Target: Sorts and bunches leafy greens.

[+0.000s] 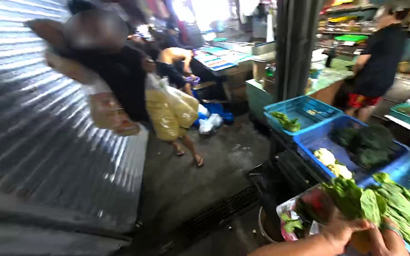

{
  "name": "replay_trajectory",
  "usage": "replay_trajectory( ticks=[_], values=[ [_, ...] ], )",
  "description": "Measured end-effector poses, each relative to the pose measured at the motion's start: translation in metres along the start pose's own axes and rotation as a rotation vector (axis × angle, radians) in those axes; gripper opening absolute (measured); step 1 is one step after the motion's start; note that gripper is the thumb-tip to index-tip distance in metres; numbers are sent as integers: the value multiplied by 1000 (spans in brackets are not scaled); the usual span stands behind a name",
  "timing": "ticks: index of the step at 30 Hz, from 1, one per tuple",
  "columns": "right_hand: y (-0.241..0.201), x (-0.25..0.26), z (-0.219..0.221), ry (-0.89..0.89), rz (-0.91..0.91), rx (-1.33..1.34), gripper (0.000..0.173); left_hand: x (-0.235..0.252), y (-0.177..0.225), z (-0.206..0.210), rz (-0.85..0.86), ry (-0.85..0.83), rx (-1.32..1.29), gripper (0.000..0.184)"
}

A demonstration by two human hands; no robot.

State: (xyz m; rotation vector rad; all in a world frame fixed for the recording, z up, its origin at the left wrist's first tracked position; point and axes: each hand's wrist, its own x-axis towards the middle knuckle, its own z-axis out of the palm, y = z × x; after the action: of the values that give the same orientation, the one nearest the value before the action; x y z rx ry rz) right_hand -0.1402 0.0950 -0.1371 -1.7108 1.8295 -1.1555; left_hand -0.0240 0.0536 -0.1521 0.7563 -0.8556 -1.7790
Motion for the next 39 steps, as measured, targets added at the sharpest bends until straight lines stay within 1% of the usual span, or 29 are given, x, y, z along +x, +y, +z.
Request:
replay_trajectory(
  ticks=[2,4,5,6,7,8,9,10,11,12,15,16,17,18,19,21,22,23,24,26,29,31,32,35,37,39],
  values=[
    [1,-1,-1,-63,-70,-45,56,9,-9,-5,84,-55,-37,65],
    [2,-3,-3,-116,-76,6,54,14,-8,-9,89,-80,-28,65],
    [1,-3,-5,-158,-46,63,58,15,-2,-10,66,-61,6,63],
    [-1,-2,-8,-210,-3,136,68,15,4,-13,27,-27,62,61],
    [-2,-2,-11,-263,40,212,83,13,10,-15,-25,13,108,58],
    [-2,-1,-16,-292,62,289,92,11,15,-16,-76,36,134,55],
    [-3,3,-24,-312,66,368,97,10,18,-17,-123,54,110,51],
    [-1,10,-34,-310,49,416,99,11,19,-17,-148,84,29,40],
    [4,19,-47,-270,41,415,96,13,16,-19,-164,103,-97,32],
    [14,29,-62,-186,49,382,87,15,13,-22,-162,100,-206,27],
    [57,50,-122,92,167,177,47,24,15,-31,-94,94,-365,27],
    [72,53,-139,146,220,90,36,27,16,-36,-61,87,-382,29],
    [86,55,-154,150,275,2,30,30,16,-42,-34,62,-396,34],
    [98,55,-164,99,335,-78,26,34,15,-49,-10,30,-411,42],
    [111,53,-169,5,387,-143,24,37,14,-55,2,3,-417,50],
    [141,51,-164,-229,436,-239,29,44,13,-61,13,-24,-420,59],
    [154,50,-156,-330,448,-281,36,46,12,-62,12,-41,-422,61],
    [163,49,-145,-396,459,-325,44,48,12,-61,6,-63,-428,63],
    [169,48,-135,-424,470,-364,49,49,13,-58,-1,-85,-436,63],
    [171,46,-122,-392,477,-378,53,49,15,-50,-9,-104,-434,58],
    [163,54,-117,-186,432,-283,45,49,14,-43,-38,-116,-456,54],
    [160,65,-109,-56,364,-320,41,47,13,-39,-71,-105,-455,53],
    [161,71,-103,-25,329,-350,43,47,11,-37,-85,-103,-461,51],
    [158,83,-85,-47,335,-458,58,44,8,-32,-114,-101,-465,47],
    [152,83,-81,-42,342,-503,59,42,8,-31,-116,-104,-454,50],
    [144,79,-82,-30,296,-538,55,40,8,-34,-103,-80,-424,52]
  ],
)
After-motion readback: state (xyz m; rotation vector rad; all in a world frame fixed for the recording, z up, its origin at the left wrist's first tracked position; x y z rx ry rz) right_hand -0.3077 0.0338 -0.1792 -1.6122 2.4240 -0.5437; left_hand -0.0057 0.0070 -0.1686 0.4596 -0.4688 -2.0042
